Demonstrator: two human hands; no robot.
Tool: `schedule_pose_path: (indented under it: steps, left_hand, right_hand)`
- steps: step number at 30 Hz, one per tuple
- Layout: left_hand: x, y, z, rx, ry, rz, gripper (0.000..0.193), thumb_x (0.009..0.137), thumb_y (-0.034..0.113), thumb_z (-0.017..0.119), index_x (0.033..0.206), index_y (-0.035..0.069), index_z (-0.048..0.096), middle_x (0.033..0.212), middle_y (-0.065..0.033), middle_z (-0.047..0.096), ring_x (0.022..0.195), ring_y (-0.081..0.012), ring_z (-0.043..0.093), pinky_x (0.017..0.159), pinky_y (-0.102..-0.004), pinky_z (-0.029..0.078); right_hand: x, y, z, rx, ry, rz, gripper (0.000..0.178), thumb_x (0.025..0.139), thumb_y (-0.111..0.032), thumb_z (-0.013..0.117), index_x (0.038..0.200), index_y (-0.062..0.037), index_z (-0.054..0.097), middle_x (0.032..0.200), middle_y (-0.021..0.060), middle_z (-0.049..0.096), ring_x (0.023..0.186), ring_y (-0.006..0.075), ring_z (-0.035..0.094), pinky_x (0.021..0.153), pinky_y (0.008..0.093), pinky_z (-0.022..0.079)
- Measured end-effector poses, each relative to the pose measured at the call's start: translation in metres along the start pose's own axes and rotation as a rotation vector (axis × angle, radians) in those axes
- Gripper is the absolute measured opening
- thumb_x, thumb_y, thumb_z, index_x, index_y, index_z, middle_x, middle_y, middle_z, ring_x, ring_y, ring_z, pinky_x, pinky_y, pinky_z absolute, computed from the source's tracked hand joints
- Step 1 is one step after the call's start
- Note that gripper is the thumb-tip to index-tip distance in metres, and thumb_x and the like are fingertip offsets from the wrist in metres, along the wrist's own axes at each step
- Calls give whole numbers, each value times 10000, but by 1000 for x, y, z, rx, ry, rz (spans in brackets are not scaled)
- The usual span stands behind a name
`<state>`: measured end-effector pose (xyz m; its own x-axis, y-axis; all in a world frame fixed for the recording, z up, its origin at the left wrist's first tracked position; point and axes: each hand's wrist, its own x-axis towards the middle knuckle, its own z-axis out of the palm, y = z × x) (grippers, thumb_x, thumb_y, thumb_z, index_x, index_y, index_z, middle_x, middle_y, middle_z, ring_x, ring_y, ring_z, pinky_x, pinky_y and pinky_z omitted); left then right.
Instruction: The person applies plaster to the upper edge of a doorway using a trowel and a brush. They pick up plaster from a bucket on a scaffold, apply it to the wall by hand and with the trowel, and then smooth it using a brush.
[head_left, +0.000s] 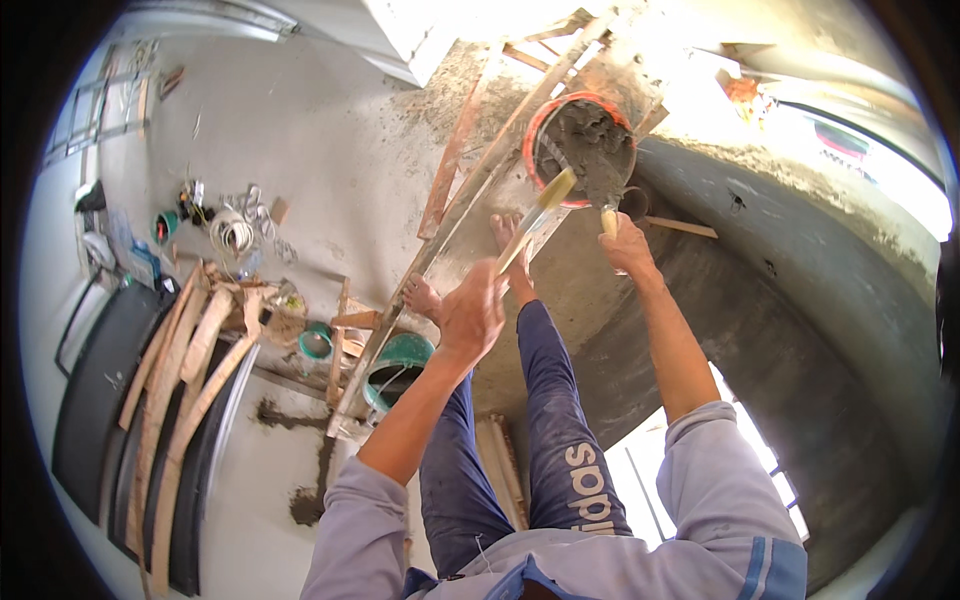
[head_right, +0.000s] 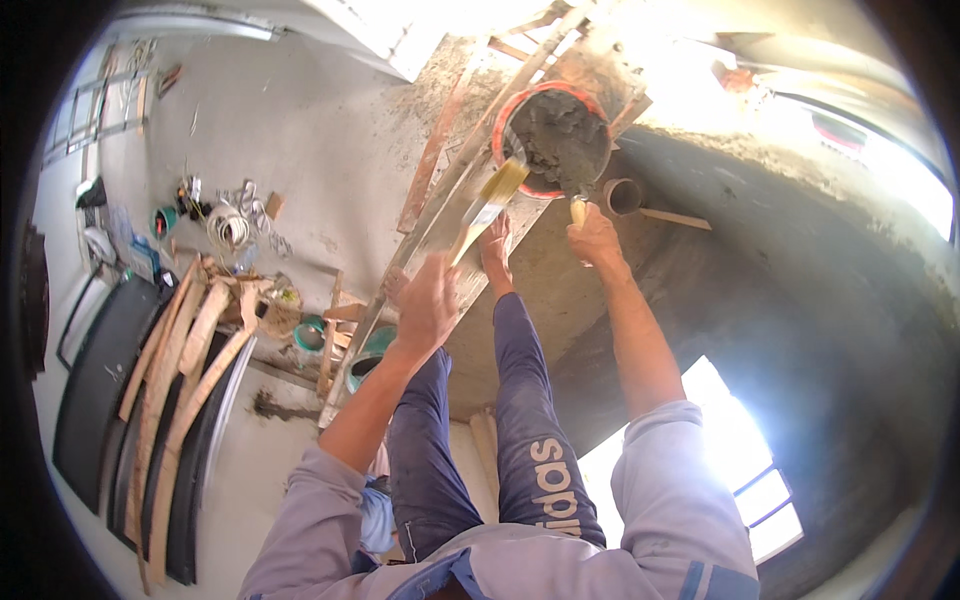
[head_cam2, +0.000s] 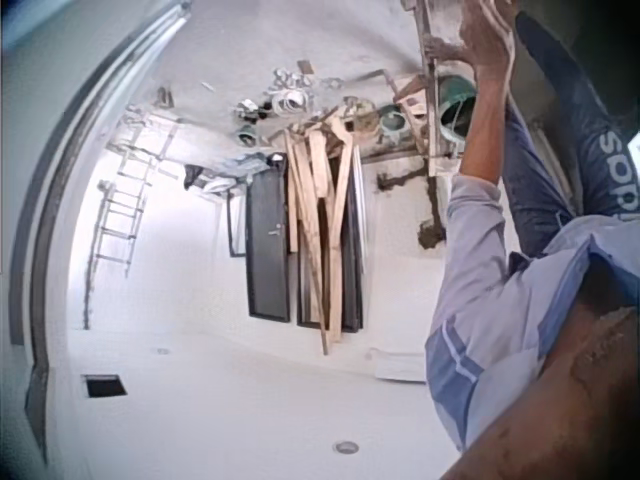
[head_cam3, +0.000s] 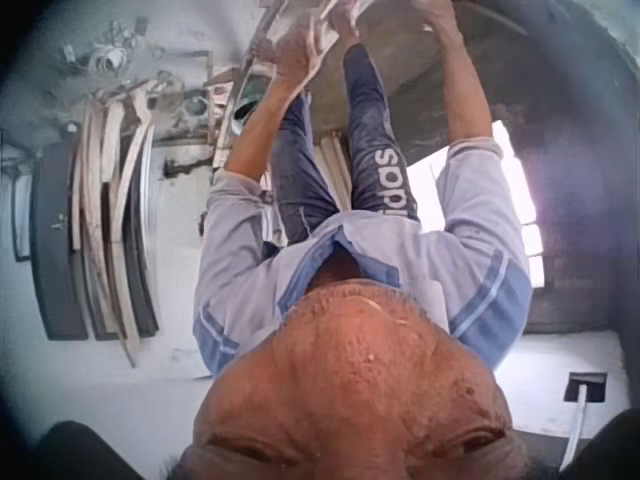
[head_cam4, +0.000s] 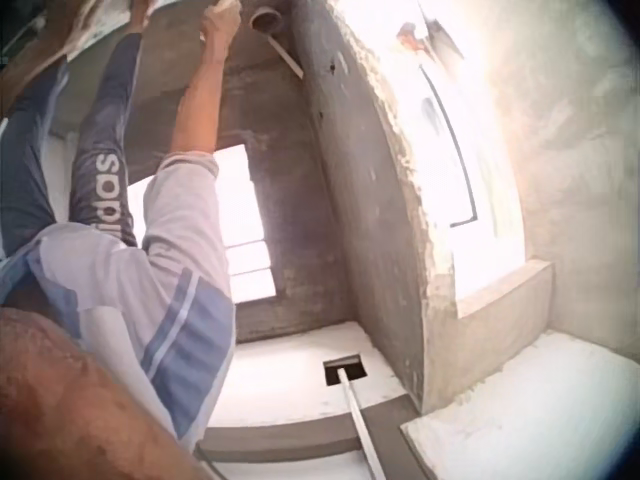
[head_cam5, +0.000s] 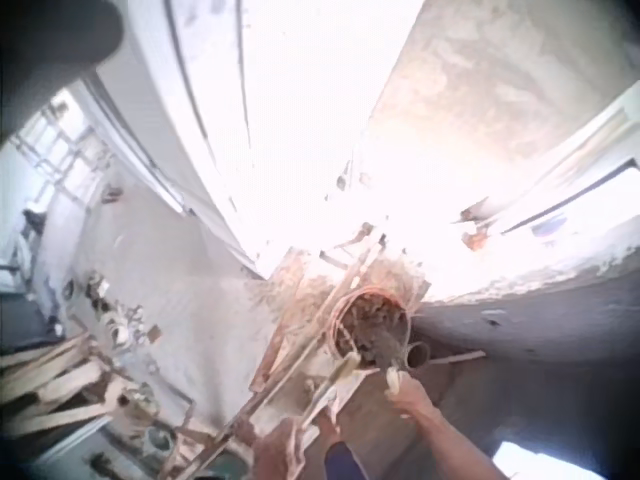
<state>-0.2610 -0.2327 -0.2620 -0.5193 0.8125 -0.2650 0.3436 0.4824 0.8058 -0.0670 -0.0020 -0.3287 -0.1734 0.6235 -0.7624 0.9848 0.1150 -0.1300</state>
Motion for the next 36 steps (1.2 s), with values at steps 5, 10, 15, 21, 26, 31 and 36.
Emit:
schedule_pose_path:
  steps: [5, 10, 15, 21, 26, 31, 36]
  left_hand:
    - [81, -29, 90, 232, -152, -78, 153, 954, 190, 541, 974, 45, 499, 786, -207, 650, 650, -392, 645, 550, -455, 527]
    - [90, -3, 113, 259, -189, -162, 222, 949, 270, 544, 931, 54, 496, 729, -186, 655, 636, -401, 652, 546, -471, 525]
    - [101, 1, 99, 187, -152, -102, 236, 960, 284, 520, 940, 50, 492, 724, -209, 653, 667, -407, 662, 577, -497, 522]
    - [94, -7, 106, 198, -212, -264, 228, 976, 262, 491, 946, 36, 485, 758, -238, 647, 738, -432, 650, 624, -535, 494]
    - [52, -24, 62, 38, -110, -216, 191, 989, 214, 473, 981, 24, 482, 785, -285, 608, 764, -478, 604, 617, -543, 445]
    - [11, -20, 34, -37, -42, -271, 257, 991, 242, 436, 977, -5, 503, 785, -243, 561, 740, -479, 546, 671, -510, 422]
    - [-27, -29, 29, -11, -111, -369, 262, 1002, 248, 430, 954, 4, 513, 735, -193, 551, 699, -427, 561, 620, -460, 442]
  right_hand:
    - [-18, -12, -1, 56, -5, -22, 439, 802, -205, 559, 1177, 7, 481, 1081, 308, 612, 1047, 453, 591, 911, 481, 459]
    - [-34, 12, 6, 133, 73, 3, 408, 800, -184, 540, 1150, 16, 469, 1053, 314, 606, 1035, 470, 577, 902, 508, 445]
    - [-49, 6, -4, 151, 117, -6, 428, 808, -189, 532, 1176, 10, 444, 1064, 316, 599, 1054, 480, 560, 903, 519, 440]
    - [-48, -14, -52, -133, 40, -21, 445, 811, -180, 544, 1202, 4, 437, 995, 296, 633, 960, 491, 603, 852, 519, 473]
    - [-14, -12, -27, -133, -53, -3, 433, 795, -148, 567, 1177, 18, 450, 957, 304, 640, 911, 472, 631, 807, 494, 499]
    - [43, 3, -26, 262, -265, 5, 309, 793, -114, 612, 1051, 5, 491, 796, 177, 618, 668, 317, 632, 571, 421, 509]
    - [36, -20, -77, 872, -576, 352, 181, 869, -70, 559, 1011, -36, 452, 709, 21, 497, 478, 88, 497, 369, 278, 404]
